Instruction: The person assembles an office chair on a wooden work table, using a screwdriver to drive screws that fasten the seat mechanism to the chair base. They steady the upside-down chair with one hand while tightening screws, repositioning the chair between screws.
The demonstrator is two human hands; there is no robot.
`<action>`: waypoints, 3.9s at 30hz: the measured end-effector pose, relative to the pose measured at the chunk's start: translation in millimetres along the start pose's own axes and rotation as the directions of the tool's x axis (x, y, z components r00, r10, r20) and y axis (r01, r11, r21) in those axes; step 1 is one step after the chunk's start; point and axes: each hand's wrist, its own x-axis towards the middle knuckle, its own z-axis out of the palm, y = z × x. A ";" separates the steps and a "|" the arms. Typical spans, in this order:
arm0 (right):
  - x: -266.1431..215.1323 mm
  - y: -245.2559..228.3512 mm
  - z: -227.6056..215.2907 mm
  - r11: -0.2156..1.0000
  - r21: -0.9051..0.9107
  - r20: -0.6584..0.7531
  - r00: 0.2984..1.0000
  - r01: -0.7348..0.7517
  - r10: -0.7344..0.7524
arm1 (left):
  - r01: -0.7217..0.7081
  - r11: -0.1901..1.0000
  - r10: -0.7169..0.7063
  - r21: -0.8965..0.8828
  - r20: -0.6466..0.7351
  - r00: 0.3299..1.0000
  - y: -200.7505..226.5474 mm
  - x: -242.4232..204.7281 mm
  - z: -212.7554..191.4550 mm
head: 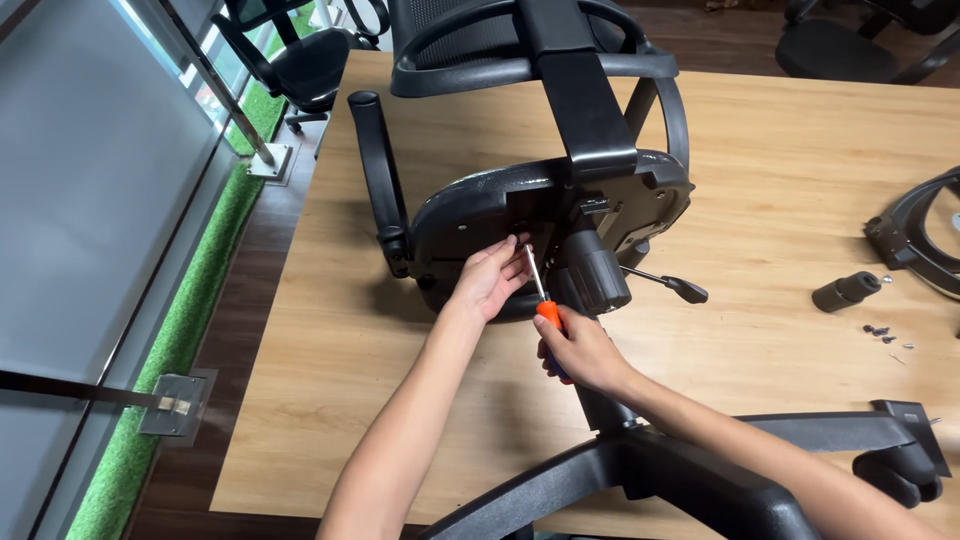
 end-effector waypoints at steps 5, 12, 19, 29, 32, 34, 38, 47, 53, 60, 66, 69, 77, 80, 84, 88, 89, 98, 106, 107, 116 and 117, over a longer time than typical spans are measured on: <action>7.2 17.0 -4.2 0.999 -0.027 -0.020 0.999 0.025 -0.026 | -0.026 1.000 0.026 0.010 0.024 0.999 -2.5 3.6 -4.7; 6.1 8.8 2.6 0.999 -0.021 -0.055 0.998 0.037 -0.038 | -0.055 0.998 0.056 -0.032 0.038 0.998 2.1 -0.4 7.2; 4.8 3.7 2.7 0.998 0.008 -0.064 0.996 0.066 -0.066 | -0.035 0.994 0.036 -0.104 0.013 0.999 1.2 2.1 11.1; 2.2 -2.3 4.9 0.983 0.169 -0.046 0.997 0.076 -0.069 | -0.102 0.974 0.082 -0.202 -0.103 0.991 -19.8 16.8 7.3; 2.8 -2.1 5.5 0.979 0.189 -0.064 0.995 0.081 -0.070 | -0.099 0.975 0.074 -0.197 -0.129 0.989 -20.1 17.9 3.8; 3.4 -2.5 6.3 0.977 0.195 -0.069 0.995 0.081 -0.069 | -0.107 0.973 0.084 -0.206 -0.118 0.989 -19.3 17.7 2.8; 4.0 -0.9 7.5 0.982 0.182 -0.075 0.996 0.053 -0.040 | -0.118 0.966 0.093 -0.230 -0.118 0.989 -21.9 19.2 4.0; 2.6 -3.5 6.5 0.984 0.173 -0.079 0.996 0.045 -0.031 | -0.179 0.962 0.138 -0.207 -0.198 0.970 -26.5 21.6 11.9; 5.0 1.0 7.9 0.961 0.274 -0.041 0.999 0.038 -0.028 | -0.173 0.964 0.131 -0.204 -0.203 0.970 -22.0 14.1 17.2; 9.8 7.7 8.8 0.903 0.429 0.016 1.000 0.001 -0.009 | -0.168 0.960 0.122 -0.223 -0.207 0.971 -23.0 13.8 19.4; 11.1 8.8 9.1 0.871 0.492 0.041 0.999 -0.018 -0.003 | -0.163 0.959 0.123 -0.234 -0.173 0.977 -25.2 16.3 14.6; 10.3 4.5 8.4 0.829 0.556 0.070 0.997 -0.061 0.026 | -0.150 0.962 0.123 -0.227 -0.130 0.984 -23.9 14.5 12.7; 18.5 20.5 8.8 0.853 0.522 0.055 0.997 0.010 -0.045 | -0.133 0.989 0.132 -0.062 -0.018 0.991 -23.4 6.6 7.6; 10.9 15.4 5.2 0.871 0.491 0.059 0.998 -0.019 -0.012 | -0.135 0.978 0.144 0.156 -0.045 0.989 -19.1 5.7 3.2; -0.7 17.9 0.2 0.928 0.371 0.045 0.999 -0.032 0.017 | -0.298 0.779 0.301 0.552 0.087 0.950 -11.2 -8.0 10.6; -0.3 21.8 -0.3 0.938 0.345 0.040 0.999 -0.033 0.020 | -0.304 0.765 0.311 0.568 0.087 0.946 -5.7 -6.9 12.8; -0.5 20.0 -0.1 0.938 0.343 0.039 0.999 -0.043 0.032 | -0.315 0.769 0.325 0.557 0.085 0.942 -6.0 -6.9 12.4; 1.6 19.1 -1.4 0.940 0.340 0.027 1.000 -0.017 0.009 | -0.363 0.646 0.503 0.671 -0.016 0.864 -6.7 -11.2 35.5; 1.6 15.0 -0.7 0.928 0.371 0.039 0.999 -0.023 0.009 | -0.320 0.848 0.431 0.422 -0.197 0.881 -31.3 14.8 10.9; 1.8 15.6 -0.6 0.924 0.382 0.042 0.999 -0.028 0.013 | -0.312 0.878 0.404 0.362 -0.214 0.889 -30.2 13.7 12.8; 5.6 20.4 0.1 0.913 0.408 0.043 0.999 -0.032 0.016 | -0.240 0.970 0.242 0.038 -0.247 0.938 -26.4 18.2 15.9; 5.9 21.0 0.3 0.911 0.412 0.039 0.999 -0.026 0.011 | -0.239 0.971 0.238 0.021 -0.217 0.947 -25.8 22.9 11.3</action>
